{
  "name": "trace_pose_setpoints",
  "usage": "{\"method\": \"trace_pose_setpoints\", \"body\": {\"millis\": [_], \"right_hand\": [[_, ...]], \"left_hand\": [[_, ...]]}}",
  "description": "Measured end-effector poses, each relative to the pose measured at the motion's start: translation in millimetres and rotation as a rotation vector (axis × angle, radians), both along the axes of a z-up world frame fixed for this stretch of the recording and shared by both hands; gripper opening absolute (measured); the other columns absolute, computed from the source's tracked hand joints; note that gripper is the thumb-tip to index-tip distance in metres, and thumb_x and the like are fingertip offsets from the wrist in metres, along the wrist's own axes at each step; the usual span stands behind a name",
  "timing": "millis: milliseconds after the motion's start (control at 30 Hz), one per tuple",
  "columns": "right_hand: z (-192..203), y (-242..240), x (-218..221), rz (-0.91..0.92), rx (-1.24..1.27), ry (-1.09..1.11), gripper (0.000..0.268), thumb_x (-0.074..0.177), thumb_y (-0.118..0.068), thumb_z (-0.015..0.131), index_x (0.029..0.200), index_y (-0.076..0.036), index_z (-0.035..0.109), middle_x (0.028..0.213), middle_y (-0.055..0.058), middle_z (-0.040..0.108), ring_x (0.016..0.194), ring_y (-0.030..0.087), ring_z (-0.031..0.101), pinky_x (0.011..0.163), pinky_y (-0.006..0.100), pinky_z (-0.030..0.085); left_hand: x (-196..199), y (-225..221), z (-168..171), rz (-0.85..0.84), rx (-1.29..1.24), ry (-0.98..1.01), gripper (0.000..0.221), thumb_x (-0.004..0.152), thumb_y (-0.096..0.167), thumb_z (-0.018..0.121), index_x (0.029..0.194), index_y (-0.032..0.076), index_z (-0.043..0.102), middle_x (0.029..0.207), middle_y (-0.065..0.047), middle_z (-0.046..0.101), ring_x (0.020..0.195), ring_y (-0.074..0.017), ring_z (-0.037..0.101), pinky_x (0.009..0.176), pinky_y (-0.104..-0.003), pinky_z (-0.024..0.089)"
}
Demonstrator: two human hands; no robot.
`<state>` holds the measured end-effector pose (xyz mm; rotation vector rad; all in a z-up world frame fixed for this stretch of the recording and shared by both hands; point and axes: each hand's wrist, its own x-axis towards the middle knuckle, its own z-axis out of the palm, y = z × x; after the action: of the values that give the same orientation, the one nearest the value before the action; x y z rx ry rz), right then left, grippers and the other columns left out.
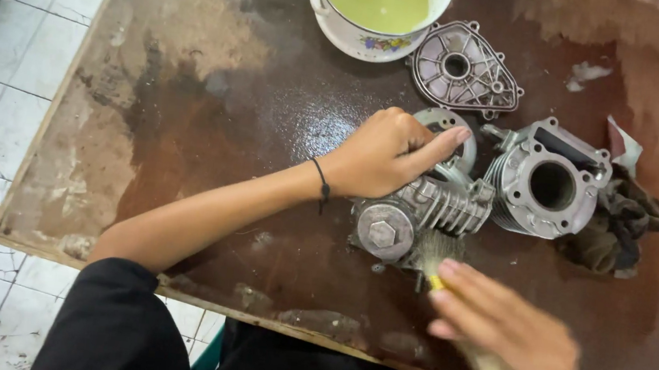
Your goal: The person cleans a motorcycle engine cylinder head by holding it with one hand and scrubbing its surfaces with a brush dipped in cleaning fluid, rotating the cylinder head as needed to access all areas.
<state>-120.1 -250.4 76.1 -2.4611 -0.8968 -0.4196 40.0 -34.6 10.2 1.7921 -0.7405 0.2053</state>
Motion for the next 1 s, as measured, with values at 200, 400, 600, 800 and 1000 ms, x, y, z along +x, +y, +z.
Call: {"method": "trace_pose_setpoints", "body": {"millis": [200, 400, 600, 800, 1000], "right_hand": [[16.9, -33.5, 33.2, 0.085, 0.457, 0.578, 0.024, 0.091, -0.017, 0.074, 0.113, -0.008, 0.074, 0.11, 0.012, 0.08, 0.103, 0.023, 0.081, 0.09, 0.036, 0.07], [51.1, 2.3, 60.3, -0.104, 0.233, 0.248, 0.024, 0.092, -0.01, 0.073, 0.114, -0.001, 0.069, 0.108, 0.014, 0.076, 0.101, 0.021, 0.076, 0.09, 0.034, 0.063], [38.1, -20.8, 193.6, -0.115, 0.441, 0.185, 0.035, 0.117, -0.024, 0.048, 0.142, -0.003, 0.059, 0.124, 0.004, 0.067, 0.11, 0.007, 0.058, 0.088, 0.018, 0.046], [14.1, 67.3, 322.8, 0.064, 0.081, -0.034, 0.023, 0.11, -0.022, 0.072, 0.109, 0.002, 0.073, 0.098, 0.013, 0.075, 0.085, 0.022, 0.072, 0.071, 0.035, 0.06], [-46.1, 91.4, 366.0, 0.14, 0.142, -0.039, 0.026, 0.108, -0.029, 0.073, 0.113, -0.003, 0.075, 0.1, 0.013, 0.077, 0.091, 0.025, 0.075, 0.077, 0.041, 0.059]], "left_hand": [[0.7, -0.6, 2.4, -0.028, -0.014, 0.171, 0.066, 0.104, 0.041, 0.057, 0.053, 0.0, 0.061, 0.041, -0.01, 0.044, 0.036, -0.016, 0.036, 0.04, -0.039, 0.03], [1.0, -1.5, -3.5, -0.001, -0.052, 0.223, 0.065, 0.103, 0.043, 0.056, 0.055, -0.001, 0.06, 0.042, -0.011, 0.043, 0.037, -0.0154, 0.036, 0.041, -0.04, 0.031], [-0.6, -1.2, -0.5, 0.047, -0.035, 0.205, 0.062, 0.104, 0.04, 0.056, 0.059, -0.003, 0.057, 0.047, -0.017, 0.041, 0.039, -0.023, 0.035, 0.043, -0.043, 0.032], [-7.1, -2.2, 6.5, 0.062, -0.021, 0.192, 0.06, 0.102, 0.039, 0.055, 0.059, -0.002, 0.059, 0.047, -0.018, 0.047, 0.038, -0.0298, 0.043, 0.044, -0.044, 0.036], [-6.8, -0.8, 3.9, 0.059, 0.005, 0.167, 0.059, 0.103, 0.038, 0.055, 0.059, -0.001, 0.06, 0.05, -0.019, 0.049, 0.041, -0.0341, 0.045, 0.047, -0.046, 0.035]]}}
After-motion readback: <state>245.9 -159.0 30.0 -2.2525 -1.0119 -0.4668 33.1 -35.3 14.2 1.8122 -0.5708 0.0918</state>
